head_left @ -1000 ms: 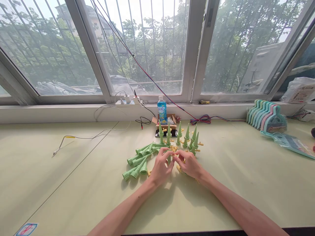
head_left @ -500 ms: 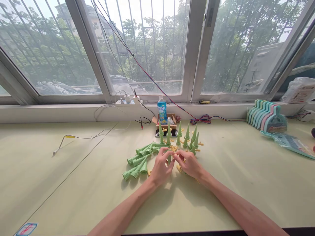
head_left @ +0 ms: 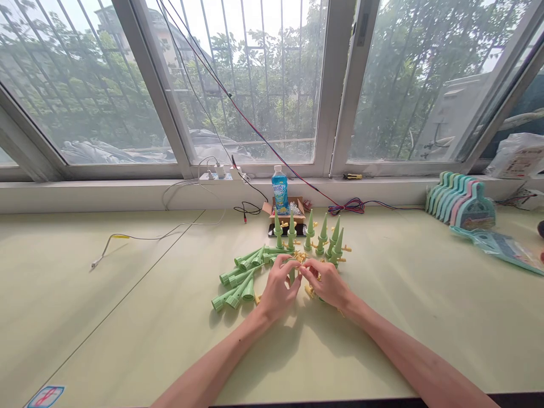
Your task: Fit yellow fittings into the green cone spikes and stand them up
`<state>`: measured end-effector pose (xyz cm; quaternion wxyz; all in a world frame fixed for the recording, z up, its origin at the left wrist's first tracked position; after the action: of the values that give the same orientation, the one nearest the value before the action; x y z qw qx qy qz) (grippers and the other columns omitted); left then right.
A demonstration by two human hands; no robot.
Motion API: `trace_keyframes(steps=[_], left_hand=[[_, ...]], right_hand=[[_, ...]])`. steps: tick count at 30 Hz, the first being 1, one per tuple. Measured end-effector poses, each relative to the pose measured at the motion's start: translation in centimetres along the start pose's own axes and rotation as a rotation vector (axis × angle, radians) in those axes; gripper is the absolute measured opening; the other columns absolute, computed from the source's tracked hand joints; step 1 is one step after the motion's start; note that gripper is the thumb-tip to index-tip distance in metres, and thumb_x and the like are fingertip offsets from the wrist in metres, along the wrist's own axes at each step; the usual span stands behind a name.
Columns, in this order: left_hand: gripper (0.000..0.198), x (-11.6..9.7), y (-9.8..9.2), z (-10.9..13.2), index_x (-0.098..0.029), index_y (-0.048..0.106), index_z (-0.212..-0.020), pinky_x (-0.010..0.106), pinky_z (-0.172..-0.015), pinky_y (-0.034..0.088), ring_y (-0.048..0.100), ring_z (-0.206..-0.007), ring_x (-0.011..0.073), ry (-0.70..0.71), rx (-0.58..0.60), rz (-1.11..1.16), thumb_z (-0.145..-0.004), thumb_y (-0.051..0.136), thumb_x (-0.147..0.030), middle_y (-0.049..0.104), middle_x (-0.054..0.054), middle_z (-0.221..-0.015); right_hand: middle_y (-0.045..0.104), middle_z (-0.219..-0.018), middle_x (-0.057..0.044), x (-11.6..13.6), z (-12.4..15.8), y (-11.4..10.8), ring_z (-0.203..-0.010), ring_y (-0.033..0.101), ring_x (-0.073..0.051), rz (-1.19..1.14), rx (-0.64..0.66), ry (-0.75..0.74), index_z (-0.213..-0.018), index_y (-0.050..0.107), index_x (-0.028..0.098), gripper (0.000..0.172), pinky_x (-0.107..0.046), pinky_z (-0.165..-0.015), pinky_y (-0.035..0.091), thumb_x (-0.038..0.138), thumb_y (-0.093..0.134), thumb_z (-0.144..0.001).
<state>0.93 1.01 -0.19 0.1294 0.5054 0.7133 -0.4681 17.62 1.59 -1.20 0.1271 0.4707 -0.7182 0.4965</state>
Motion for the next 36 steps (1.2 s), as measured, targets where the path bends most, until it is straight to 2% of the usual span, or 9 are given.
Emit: trace_keyframes(steps=[4, 12, 19, 26, 32, 36], left_hand=[[0.017, -0.14, -0.01, -0.07, -0.021, 0.064, -0.1, 0.025, -0.059, 0.056, 0.056, -0.065, 0.0071, 0.003, -0.003, 0.007, -0.087, 0.056, -0.014, 0.053, 0.007, -0.112], [0.018, -0.24, -0.03, -0.05, -0.021, 0.064, -0.099, 0.026, -0.06, 0.057, 0.056, -0.065, 0.0075, 0.02, -0.012, -0.006, -0.086, 0.056, -0.013, 0.054, 0.007, -0.111], [0.018, -0.06, 0.04, -0.05, -0.022, 0.064, -0.101, 0.024, -0.058, 0.056, 0.057, -0.067, 0.0078, 0.009, -0.011, -0.005, -0.087, 0.056, -0.014, 0.054, 0.007, -0.111], [0.019, 0.07, 0.07, 0.04, -0.021, 0.063, -0.101, 0.026, -0.059, 0.057, 0.056, -0.068, 0.0086, 0.021, -0.004, -0.004, -0.086, 0.056, -0.013, 0.054, 0.008, -0.113], [0.019, -0.03, 0.06, -0.05, -0.022, 0.064, -0.101, 0.025, -0.06, 0.057, 0.059, -0.075, 0.0106, 0.016, -0.01, 0.007, -0.087, 0.055, -0.013, 0.053, 0.008, -0.112], [0.018, -0.04, 0.07, -0.05, -0.022, 0.063, -0.101, 0.024, -0.059, 0.057, 0.059, -0.073, 0.0098, 0.01, -0.008, 0.009, -0.086, 0.056, -0.013, 0.052, 0.007, -0.112]], right_hand=[[0.06, -0.062, 0.001, -0.14, 0.09, 0.05, -0.053, 0.052, -0.013, 0.0, -0.007, -0.017, -0.095, 0.063, 0.019, 0.021, -0.025, -0.057, 0.042, 0.032, 0.048, -0.097], [0.06, -0.062, 0.001, -0.16, 0.05, 0.09, -0.053, 0.05, -0.013, 0.023, 0.003, -0.029, -0.09, 0.063, 0.019, 0.025, -0.026, -0.056, 0.041, 0.033, 0.045, -0.098], [0.061, -0.062, 0.002, -0.16, 0.09, 0.05, -0.054, 0.053, -0.013, -0.01, -0.006, -0.01, -0.098, 0.061, 0.019, 0.018, -0.025, -0.057, 0.042, 0.031, 0.048, -0.096], [0.061, -0.064, 0.0, -0.17, 0.03, 0.12, -0.053, 0.05, -0.012, 0.025, -0.002, -0.018, -0.087, 0.063, 0.019, 0.028, -0.025, -0.056, 0.041, 0.034, 0.043, -0.1], [0.061, -0.061, 0.002, -0.21, 0.11, 0.1, -0.053, 0.053, -0.013, -0.002, -0.013, -0.009, -0.098, 0.062, 0.019, 0.02, -0.025, -0.057, 0.043, 0.034, 0.048, -0.097], [0.06, -0.062, 0.002, -0.25, 0.14, 0.13, -0.053, 0.053, -0.013, 0.0, -0.008, -0.014, -0.097, 0.062, 0.019, 0.019, -0.025, -0.057, 0.042, 0.032, 0.047, -0.097]])
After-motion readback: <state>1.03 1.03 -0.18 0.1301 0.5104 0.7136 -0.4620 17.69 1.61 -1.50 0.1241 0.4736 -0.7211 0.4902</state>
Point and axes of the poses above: each hand's wrist, its own z-axis away from the middle knuckle, its own y-axis out of the palm, x = y × z, the point moved 1 cm from there along -z, towards the middle knuckle
